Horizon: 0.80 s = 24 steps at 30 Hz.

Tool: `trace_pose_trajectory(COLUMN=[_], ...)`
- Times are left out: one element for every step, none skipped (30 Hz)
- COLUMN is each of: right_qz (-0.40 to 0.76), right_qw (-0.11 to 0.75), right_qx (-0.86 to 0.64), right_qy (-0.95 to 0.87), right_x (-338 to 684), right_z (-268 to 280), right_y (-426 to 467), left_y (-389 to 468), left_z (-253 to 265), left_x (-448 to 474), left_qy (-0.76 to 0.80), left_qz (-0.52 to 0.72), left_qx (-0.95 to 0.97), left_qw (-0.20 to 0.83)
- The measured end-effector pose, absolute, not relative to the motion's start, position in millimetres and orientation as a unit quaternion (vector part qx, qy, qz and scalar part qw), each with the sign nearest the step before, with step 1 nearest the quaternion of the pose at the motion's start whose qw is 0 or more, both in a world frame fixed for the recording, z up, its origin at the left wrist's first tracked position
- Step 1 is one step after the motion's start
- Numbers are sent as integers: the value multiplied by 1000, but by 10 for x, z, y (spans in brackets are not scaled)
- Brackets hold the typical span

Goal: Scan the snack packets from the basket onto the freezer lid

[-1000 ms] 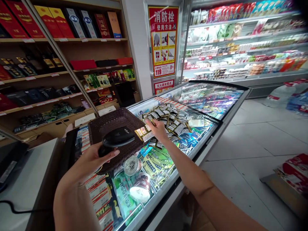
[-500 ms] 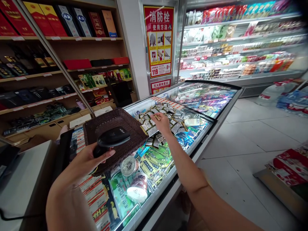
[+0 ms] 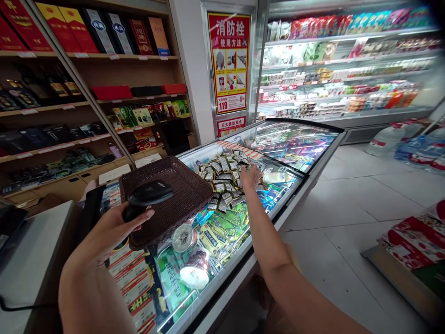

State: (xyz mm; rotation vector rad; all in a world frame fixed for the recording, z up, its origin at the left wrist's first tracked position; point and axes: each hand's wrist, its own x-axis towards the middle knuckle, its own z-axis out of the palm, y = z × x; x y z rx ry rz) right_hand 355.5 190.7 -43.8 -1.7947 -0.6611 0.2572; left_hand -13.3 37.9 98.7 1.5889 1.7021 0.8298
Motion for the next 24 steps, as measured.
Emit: trace_pose_trajectory(right_qz=[104,98,88,73,54,30,6,-17,-34,-40,-31,-3,43,107,182,255,319,375,425,467,500,528,550,570], right_qw=[570,568,566,565,567,572,581,594,612,633,656,673,681,672,643,604,566,548,544,551,565,578,588,595], right_qx=[-763,-764,-766,-767,-766,-761,-752,-736,-712,-679,-637,-585,-527,-465,-399,-342,-293,-255,-222,-200,-186,-178,-176,-175], right_qy=[-287,-291,-293,-295,-299,-303,-311,-324,-343,-369,-404,-452,-507,-567,-627,-674,-702,-703,-688,-662,-629,-596,-566,-539], right_x=[3541,3528,3512,3492,3466,3431,3386,3327,3254,3165,3062,2946,2819,2688,2558,2433,2319,2218,2133,2065,2011,1971,1941,1919], right_z=[-432,-421,-405,-383,-356,-323,-286,-244,-201,-159,-120,-89,-68,-59,-62,-75,-96,-120,-144,-165,-180,-188,-191,-189], right_y=[1894,1878,1859,1837,1814,1788,1760,1730,1695,1654,1604,1545,1475,1396,1311,1225,1144,1073,1015,973,944,925,912,898], left_y=[365,352,340,332,327,325,325,325,323,317,307,294,278,264,254,253,262,282,314,354,396,433,457,460], left_z=[996,1005,1014,1020,1025,1028,1030,1034,1040,1049,1061,1072,1080,1081,1072,1052,1020,978,929,876,824,774,731,696], left_x=[-133,-132,-131,-129,-125,-118,-107,-90,-68,-39,-3,40,88,142,200,263,329,397,467,537,608,675,738,793], left_qy=[648,645,644,644,643,640,636,632,631,632,632,630,624,615,607,606,608,614,621,626,624,616,606,600], left_qz=[319,320,320,323,327,334,343,354,363,371,380,385,390,392,389,375,369,354,334,317,316,322,321,318], left_qx=[610,615,618,618,617,617,617,616,615,613,613,616,621,632,647,658,666,674,683,693,701,710,722,728], left_qw=[326,321,317,315,314,313,313,308,302,294,284,277,269,260,250,244,227,209,189,166,139,114,96,90])
